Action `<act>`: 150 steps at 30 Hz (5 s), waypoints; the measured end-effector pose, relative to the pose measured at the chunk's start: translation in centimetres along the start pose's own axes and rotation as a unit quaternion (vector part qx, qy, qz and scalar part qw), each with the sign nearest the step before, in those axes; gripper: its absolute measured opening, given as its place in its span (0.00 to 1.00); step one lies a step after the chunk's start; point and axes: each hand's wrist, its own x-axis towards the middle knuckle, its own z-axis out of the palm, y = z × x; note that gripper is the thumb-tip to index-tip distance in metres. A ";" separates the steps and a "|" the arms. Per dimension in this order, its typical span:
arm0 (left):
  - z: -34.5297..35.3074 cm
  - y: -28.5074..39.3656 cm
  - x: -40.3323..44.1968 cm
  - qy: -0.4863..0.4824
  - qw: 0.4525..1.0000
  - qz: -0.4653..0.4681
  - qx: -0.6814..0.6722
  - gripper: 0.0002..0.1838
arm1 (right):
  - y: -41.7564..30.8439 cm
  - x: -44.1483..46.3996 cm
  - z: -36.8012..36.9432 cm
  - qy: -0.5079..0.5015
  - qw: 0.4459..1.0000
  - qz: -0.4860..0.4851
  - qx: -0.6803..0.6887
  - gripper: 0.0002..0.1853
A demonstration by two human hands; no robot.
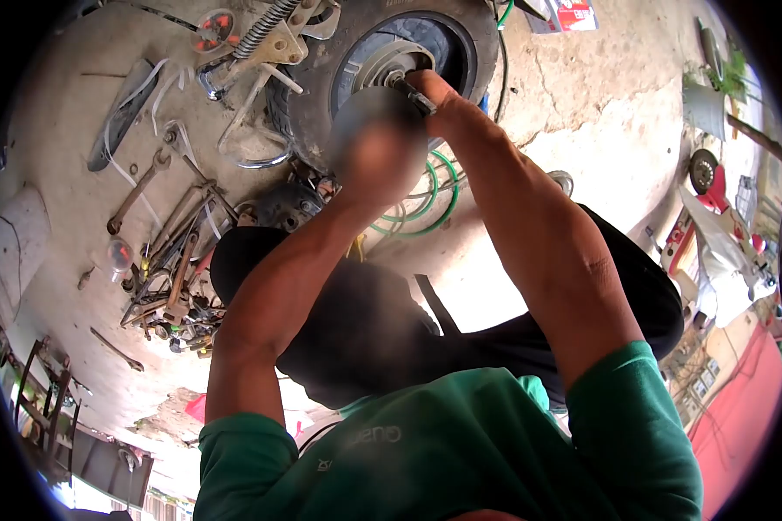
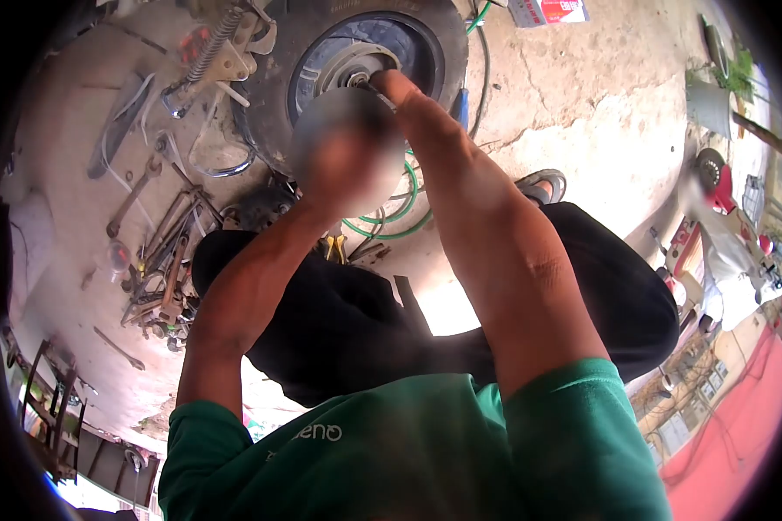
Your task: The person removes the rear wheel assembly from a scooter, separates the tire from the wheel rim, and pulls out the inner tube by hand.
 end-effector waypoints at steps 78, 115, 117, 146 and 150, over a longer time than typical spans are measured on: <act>-9.9 -4.0 -0.3 0.309 0.653 -0.493 -0.486 0.28 | -5.4 -7.0 5.8 0.050 0.982 0.144 0.110 0.25; -5.3 -3.2 -0.7 0.369 0.622 -0.418 -0.550 0.29 | -6.0 -8.7 6.4 0.036 0.975 0.167 0.145 0.18; -4.3 -4.0 -1.7 0.352 0.625 -0.401 -0.571 0.31 | -6.1 -8.8 6.1 0.002 0.977 0.173 0.124 0.19; -0.7 -3.2 -2.9 0.358 0.555 -0.350 -0.664 0.29 | -8.9 -9.6 5.0 -0.036 0.980 0.198 -0.003 0.16; 1.7 -1.3 -2.5 0.377 0.557 -0.386 -0.632 0.30 | -11.0 -8.6 3.0 -0.035 0.972 0.230 -0.040 0.15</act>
